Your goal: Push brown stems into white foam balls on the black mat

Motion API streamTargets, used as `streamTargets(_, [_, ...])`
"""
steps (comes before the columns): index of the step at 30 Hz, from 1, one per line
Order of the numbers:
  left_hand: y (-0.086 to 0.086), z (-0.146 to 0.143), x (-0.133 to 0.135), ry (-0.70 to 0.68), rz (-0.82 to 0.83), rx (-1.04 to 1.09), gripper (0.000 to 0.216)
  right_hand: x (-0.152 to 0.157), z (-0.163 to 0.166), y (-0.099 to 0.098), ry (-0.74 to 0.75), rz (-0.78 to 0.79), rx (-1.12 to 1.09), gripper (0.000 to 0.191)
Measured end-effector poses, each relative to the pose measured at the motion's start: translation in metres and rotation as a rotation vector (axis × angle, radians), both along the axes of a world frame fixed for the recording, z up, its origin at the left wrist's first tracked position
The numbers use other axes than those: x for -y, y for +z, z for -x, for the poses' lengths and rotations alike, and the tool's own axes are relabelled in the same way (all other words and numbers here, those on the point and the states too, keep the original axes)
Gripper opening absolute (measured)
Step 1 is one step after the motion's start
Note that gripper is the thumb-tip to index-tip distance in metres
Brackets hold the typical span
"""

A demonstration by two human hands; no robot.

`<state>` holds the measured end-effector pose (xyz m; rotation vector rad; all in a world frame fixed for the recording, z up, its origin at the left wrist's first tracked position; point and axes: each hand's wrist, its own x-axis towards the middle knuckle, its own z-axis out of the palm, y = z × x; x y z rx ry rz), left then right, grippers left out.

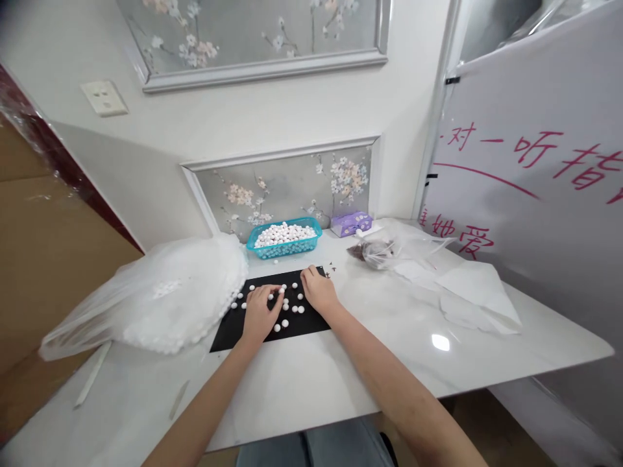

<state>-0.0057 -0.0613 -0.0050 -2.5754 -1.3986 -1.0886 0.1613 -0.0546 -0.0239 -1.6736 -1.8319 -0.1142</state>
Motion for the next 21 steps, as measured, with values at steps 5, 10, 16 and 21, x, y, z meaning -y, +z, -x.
streamTargets(5, [-0.002, -0.002, -0.003, -0.052, 0.048, -0.046, 0.008, -0.001, 0.002, -0.003, 0.120, -0.023, -0.005, 0.019])
streamTargets(10, [-0.003, -0.002, -0.004, -0.069, 0.099, -0.077, 0.012, -0.002, 0.002, -0.005, 0.198, -0.063, -0.087, 0.016])
streamTargets(16, [-0.007, -0.001, -0.008, -0.104, 0.172, -0.085, 0.017, 0.000, -0.002, -0.005, 0.195, -0.076, -0.195, 0.016])
streamTargets(21, [0.041, 0.002, 0.011, -0.210, 0.159, -0.050, 0.036, -0.001, -0.004, -0.005, 0.189, -0.093, -0.238, 0.016])
